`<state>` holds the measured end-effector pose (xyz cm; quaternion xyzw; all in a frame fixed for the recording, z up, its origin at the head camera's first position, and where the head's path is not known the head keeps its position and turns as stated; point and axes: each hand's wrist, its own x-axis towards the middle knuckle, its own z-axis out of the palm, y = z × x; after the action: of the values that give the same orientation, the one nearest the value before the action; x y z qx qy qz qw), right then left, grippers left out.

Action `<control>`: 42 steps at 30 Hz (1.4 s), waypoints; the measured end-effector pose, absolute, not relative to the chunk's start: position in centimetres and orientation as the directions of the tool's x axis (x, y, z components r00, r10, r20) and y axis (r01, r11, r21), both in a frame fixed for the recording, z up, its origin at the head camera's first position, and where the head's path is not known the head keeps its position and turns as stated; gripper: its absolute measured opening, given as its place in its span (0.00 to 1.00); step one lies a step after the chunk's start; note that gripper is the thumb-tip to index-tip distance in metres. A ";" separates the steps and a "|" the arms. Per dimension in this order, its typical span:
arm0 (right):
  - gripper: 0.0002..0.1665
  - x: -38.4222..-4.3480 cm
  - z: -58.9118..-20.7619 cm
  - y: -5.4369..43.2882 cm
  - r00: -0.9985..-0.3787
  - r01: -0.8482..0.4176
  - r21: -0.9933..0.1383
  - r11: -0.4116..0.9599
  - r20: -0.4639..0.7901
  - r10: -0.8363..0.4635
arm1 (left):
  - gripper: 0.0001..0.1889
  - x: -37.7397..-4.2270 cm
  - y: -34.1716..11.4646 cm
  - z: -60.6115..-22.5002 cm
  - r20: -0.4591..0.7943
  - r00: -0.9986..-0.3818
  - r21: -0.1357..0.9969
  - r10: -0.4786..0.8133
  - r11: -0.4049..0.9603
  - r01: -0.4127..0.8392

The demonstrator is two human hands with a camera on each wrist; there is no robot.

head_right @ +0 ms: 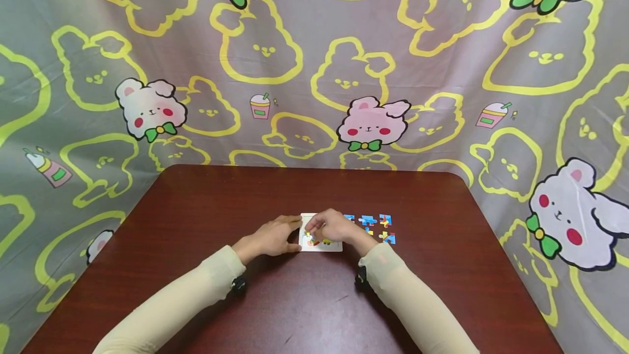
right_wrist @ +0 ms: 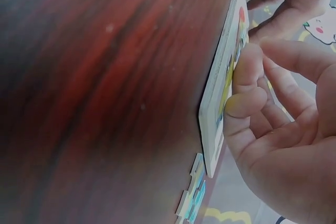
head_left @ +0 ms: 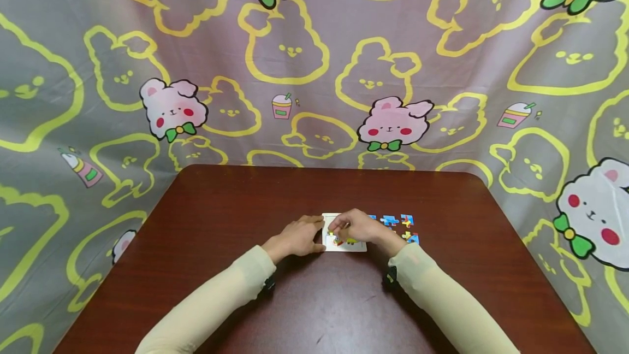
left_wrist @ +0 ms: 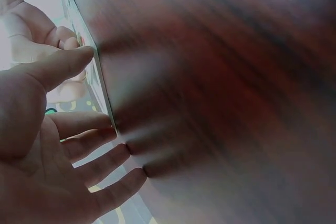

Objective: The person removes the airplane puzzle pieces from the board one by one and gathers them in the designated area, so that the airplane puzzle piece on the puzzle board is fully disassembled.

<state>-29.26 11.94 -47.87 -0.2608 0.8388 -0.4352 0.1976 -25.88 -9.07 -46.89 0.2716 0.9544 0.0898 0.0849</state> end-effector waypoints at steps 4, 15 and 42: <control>0.16 -29.2 -47.9 11.8 -0.791 -0.244 -0.836 0.492 -0.122 -0.599 | 0.37 -25.9 -9.1 -46.9 -0.120 -0.835 0.214 0.536 0.836 0.506; 0.19 -29.2 -47.7 11.7 -0.810 -0.215 -0.817 0.535 -0.157 -0.565 | 0.37 -25.8 -9.1 -46.8 -0.116 -0.835 0.222 0.538 0.833 0.506; 0.13 -29.2 -47.6 11.4 -0.830 -0.221 -0.826 0.519 -0.121 -0.545 | 0.36 -25.8 -9.2 -46.8 -0.119 -0.835 0.233 0.537 0.833 0.502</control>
<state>-29.20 11.37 -47.64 -0.2248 0.8515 -0.4357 0.1861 -25.83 -9.19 -46.80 0.2724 0.9531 0.0964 0.0900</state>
